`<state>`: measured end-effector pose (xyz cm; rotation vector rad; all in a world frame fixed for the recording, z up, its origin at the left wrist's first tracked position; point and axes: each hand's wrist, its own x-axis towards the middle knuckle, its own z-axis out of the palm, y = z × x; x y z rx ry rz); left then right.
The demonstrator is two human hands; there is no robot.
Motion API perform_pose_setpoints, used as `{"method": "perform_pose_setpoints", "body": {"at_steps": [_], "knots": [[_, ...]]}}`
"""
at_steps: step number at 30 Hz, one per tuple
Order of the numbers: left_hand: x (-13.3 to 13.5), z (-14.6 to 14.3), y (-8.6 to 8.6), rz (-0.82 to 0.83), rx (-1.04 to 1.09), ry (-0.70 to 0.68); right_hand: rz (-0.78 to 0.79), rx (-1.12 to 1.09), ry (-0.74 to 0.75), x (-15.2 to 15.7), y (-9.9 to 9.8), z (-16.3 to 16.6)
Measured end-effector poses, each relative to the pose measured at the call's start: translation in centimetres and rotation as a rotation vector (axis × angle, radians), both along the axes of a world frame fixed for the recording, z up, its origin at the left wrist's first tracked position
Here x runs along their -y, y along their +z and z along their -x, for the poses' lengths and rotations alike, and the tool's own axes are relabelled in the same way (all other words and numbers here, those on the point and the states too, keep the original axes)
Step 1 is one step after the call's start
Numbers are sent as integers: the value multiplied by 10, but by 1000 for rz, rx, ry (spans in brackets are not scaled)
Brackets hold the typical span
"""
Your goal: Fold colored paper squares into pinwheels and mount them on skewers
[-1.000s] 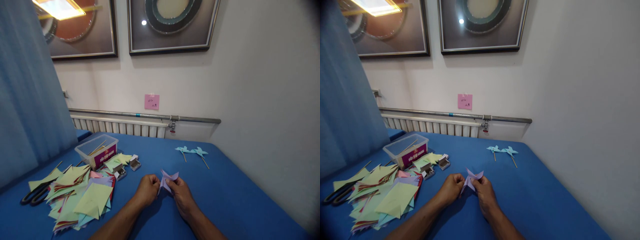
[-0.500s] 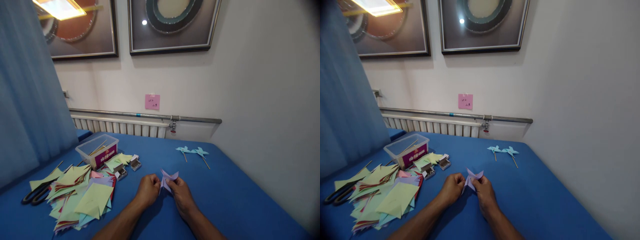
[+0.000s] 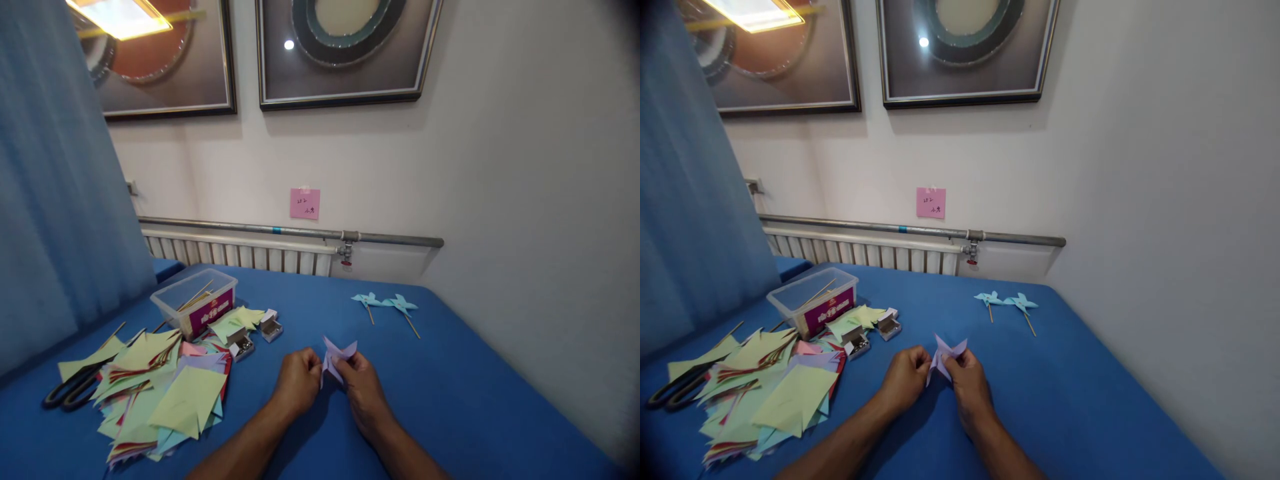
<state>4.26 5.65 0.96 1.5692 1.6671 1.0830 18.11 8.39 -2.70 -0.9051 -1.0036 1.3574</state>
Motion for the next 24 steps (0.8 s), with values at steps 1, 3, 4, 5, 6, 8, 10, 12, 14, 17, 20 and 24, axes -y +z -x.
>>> {"method": "perform_pose_setpoints", "body": {"at_steps": [1,3,4,5,6,8,10,12,14,17,20,24], "knots": [[0,0,0,-3,-1,4,4,-6,2,1,1,0],[0,0,0,-19,-9,9,16,-16,8,2,4,0],[0,0,0,-27,-14,11,22,-20,13,3,5,1],[1,1,0,-34,-17,10,25,-22,18,3,6,1],[1,1,1,-40,-18,7,27,-24,24,3,6,1],[1,1,1,-36,-16,-6,28,-29,24,3,6,1],[1,1,2,-32,-12,-16,36,-35,11,2,4,1],[2,1,2,-29,-11,-17,46,-47,-4,1,3,1],[2,0,2,-26,-15,-12,47,-54,-8,0,2,1],[2,0,1,-32,-28,-13,33,-39,-6,0,1,0],[1,1,-2,-48,-25,-16,32,-21,-15,1,1,-1],[-2,1,-5,-10,38,-49,32,-13,-15,0,1,-2]]}}
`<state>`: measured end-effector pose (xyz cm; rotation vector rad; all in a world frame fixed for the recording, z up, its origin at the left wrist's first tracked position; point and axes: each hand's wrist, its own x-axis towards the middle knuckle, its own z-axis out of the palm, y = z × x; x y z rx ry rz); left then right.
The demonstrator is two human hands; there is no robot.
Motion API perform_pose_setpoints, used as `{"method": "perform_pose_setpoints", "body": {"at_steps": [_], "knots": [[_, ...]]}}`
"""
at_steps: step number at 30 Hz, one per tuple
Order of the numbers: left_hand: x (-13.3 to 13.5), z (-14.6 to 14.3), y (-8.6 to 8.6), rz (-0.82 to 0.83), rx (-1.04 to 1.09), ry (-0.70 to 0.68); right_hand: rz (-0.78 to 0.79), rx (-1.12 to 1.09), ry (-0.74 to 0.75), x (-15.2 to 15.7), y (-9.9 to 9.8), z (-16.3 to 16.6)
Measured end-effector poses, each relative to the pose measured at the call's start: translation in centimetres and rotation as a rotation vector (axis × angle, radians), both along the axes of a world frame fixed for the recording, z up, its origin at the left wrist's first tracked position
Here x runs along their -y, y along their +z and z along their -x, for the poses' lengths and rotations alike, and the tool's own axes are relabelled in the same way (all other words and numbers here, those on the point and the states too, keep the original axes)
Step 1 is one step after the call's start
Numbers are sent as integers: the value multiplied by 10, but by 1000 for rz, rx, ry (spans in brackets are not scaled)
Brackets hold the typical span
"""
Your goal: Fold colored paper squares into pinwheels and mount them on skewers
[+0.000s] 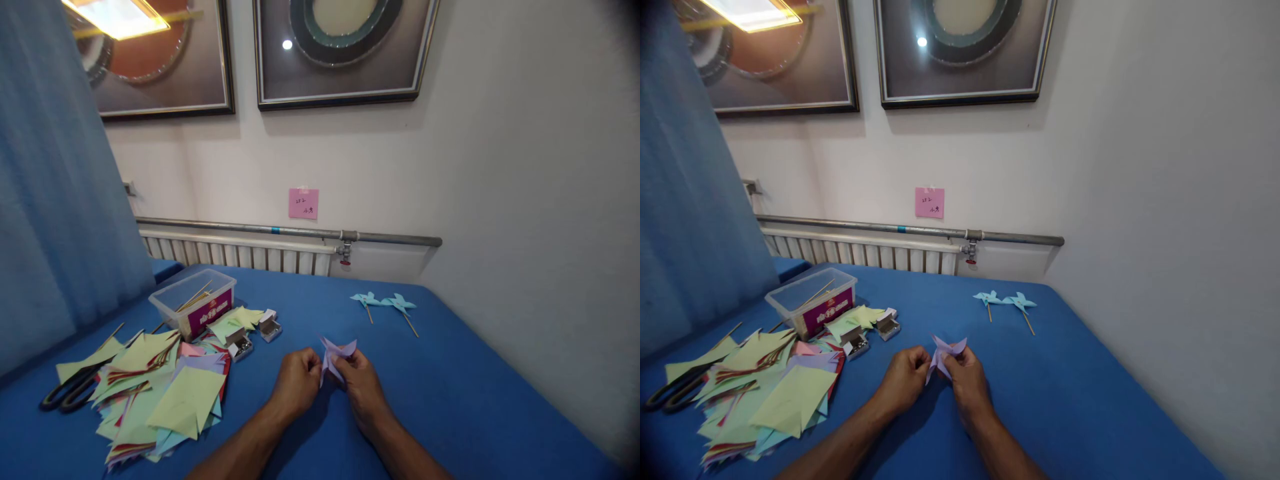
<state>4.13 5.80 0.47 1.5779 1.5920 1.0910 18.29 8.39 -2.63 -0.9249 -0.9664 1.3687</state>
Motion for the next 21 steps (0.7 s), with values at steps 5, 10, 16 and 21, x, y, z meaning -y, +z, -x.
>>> {"method": "perform_pose_setpoints", "body": {"at_steps": [5,10,16,21], "knots": [[-1,7,2,132,148,-121,-8,46,4,0,6,-2],[-1,15,5,155,165,-183,-14,75,52,0,16,-6],[-9,19,7,195,432,-20,-1,86,-148,-4,19,-12],[-12,23,11,167,512,13,-97,299,-11,8,14,-6]]}}
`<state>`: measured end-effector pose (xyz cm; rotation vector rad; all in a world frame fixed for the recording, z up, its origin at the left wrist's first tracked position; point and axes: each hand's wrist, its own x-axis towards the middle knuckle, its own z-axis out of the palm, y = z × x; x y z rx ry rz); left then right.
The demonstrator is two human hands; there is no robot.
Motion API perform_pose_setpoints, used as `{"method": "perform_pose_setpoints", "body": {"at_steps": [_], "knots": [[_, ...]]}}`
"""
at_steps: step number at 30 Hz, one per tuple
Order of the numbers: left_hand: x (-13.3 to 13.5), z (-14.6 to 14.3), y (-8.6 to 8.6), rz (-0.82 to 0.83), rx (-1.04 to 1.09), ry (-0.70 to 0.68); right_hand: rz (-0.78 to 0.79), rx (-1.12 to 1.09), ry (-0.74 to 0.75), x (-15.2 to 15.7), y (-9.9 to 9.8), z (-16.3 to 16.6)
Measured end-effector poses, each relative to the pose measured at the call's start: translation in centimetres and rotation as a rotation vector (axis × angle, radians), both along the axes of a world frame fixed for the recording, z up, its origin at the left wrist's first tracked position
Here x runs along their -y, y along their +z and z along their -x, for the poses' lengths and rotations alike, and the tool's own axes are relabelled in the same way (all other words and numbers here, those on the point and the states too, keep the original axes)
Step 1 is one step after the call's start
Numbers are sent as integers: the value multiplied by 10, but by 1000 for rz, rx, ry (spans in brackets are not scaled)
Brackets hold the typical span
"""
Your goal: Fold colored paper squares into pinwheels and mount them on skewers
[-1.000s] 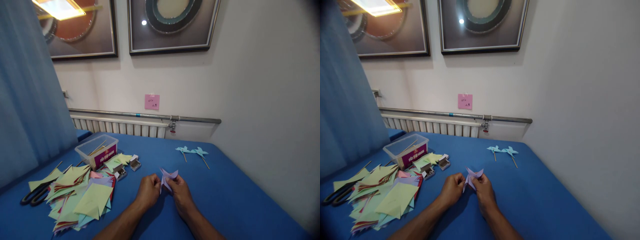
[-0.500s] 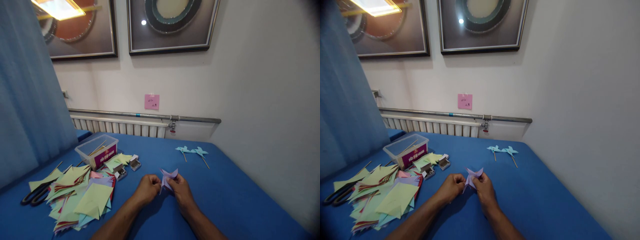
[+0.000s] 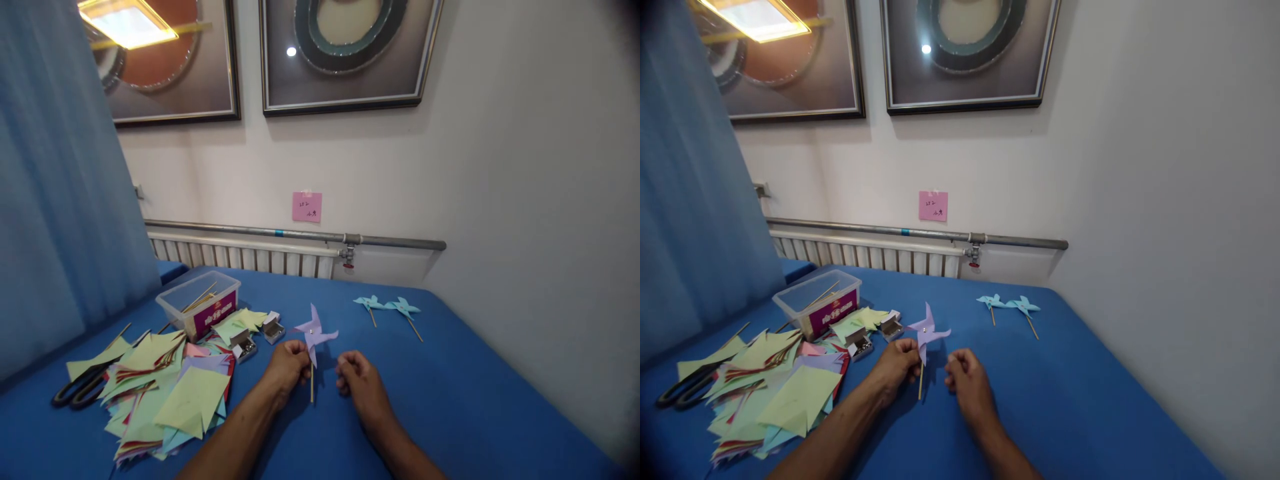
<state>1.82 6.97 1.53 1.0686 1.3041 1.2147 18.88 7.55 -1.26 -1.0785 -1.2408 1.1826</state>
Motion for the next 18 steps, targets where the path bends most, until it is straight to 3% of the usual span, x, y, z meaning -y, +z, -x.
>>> {"method": "perform_pose_setpoints", "body": {"at_steps": [5,18], "knots": [[0,-1,-2,-37,151,13,-158,368,196,24,4,13],[-1,-1,-3,-50,224,84,-161,706,132,35,8,23]]}}
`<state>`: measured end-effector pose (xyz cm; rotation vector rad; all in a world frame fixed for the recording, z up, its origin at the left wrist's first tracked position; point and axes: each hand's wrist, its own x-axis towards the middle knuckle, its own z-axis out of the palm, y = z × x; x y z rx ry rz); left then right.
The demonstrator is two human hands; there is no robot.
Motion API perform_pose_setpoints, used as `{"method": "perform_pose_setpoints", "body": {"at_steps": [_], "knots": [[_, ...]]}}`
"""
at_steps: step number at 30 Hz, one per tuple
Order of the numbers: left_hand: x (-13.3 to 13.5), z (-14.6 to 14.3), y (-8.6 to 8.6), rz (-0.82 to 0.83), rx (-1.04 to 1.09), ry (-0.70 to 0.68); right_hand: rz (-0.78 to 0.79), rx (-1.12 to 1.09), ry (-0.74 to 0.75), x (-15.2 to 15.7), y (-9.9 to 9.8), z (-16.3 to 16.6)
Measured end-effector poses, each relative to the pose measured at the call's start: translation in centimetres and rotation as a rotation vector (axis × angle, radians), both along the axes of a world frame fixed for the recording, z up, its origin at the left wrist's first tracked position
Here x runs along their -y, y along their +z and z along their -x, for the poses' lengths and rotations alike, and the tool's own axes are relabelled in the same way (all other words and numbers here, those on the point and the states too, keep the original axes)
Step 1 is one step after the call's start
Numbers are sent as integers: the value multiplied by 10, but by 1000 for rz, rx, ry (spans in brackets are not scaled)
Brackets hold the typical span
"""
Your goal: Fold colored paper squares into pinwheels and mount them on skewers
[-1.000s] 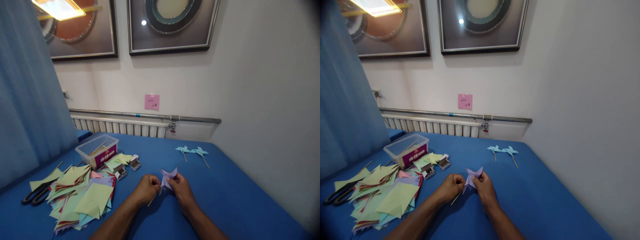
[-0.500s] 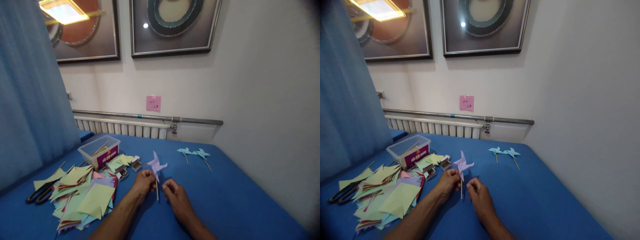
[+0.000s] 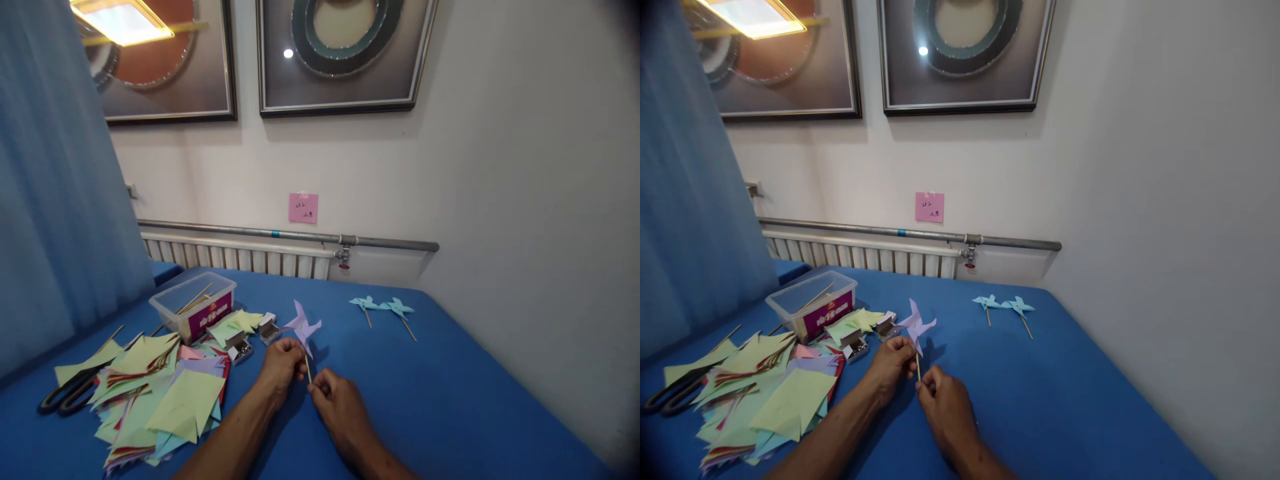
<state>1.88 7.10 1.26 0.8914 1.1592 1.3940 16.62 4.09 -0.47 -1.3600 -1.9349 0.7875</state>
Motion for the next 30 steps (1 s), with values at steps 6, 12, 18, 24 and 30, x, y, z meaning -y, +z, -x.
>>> {"method": "perform_pose_setpoints", "body": {"at_steps": [6,12,18,24,30], "knots": [[0,-3,-2,23,-69,10,-62,262,-121,-30,15,-6],[-6,-11,-16,15,-344,-10,-47,523,-303,-112,41,-24],[-7,-9,-25,-30,-455,-51,-29,656,-358,-160,40,-31],[-6,-10,-25,-43,-545,-69,-79,712,-302,-175,31,-30],[-7,-9,-27,-34,-561,-80,-146,696,-269,-176,23,-32]]}}
